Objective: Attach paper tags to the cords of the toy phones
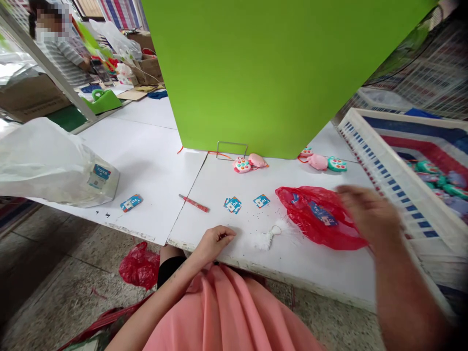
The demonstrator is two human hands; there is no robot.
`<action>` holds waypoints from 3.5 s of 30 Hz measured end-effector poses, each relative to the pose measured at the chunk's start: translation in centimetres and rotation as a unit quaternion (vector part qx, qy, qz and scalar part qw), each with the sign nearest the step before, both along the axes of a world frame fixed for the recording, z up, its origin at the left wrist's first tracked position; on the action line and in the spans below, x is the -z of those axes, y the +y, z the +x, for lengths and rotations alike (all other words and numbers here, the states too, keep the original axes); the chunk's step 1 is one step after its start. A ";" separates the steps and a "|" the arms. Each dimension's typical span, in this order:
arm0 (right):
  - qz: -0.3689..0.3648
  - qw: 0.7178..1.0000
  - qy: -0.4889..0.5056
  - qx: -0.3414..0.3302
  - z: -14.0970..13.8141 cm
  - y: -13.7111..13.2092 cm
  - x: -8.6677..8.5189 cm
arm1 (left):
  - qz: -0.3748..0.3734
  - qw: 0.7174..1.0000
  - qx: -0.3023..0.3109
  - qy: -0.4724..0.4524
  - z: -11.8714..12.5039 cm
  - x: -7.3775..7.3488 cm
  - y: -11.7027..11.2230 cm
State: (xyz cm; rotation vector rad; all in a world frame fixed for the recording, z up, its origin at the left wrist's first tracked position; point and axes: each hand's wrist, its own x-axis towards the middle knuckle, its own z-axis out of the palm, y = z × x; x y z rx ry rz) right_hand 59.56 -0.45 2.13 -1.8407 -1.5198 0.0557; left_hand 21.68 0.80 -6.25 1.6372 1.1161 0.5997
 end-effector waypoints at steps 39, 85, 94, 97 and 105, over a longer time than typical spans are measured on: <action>-0.196 0.955 -0.102 -0.196 -12.5 6.7 10.9 | 0.144 0.989 0.025 0.029 2.2 -0.5 3.1; -0.188 0.699 0.663 -0.192 -20.5 2.4 7.8 | -0.047 0.982 -0.099 -0.157 2.2 0.6 3.2; -0.229 0.722 0.622 -0.200 -20.0 1.7 7.5 | 0.022 0.993 -0.087 -0.081 1.6 -0.6 2.8; -0.208 0.712 0.640 -0.199 -20.3 1.6 7.5 | 0.113 0.988 -0.108 -0.022 1.6 -1.0 2.5; -0.084 0.682 0.697 -0.206 -21.5 1.6 7.6 | 0.029 0.993 -0.097 -0.059 1.5 -1.0 2.3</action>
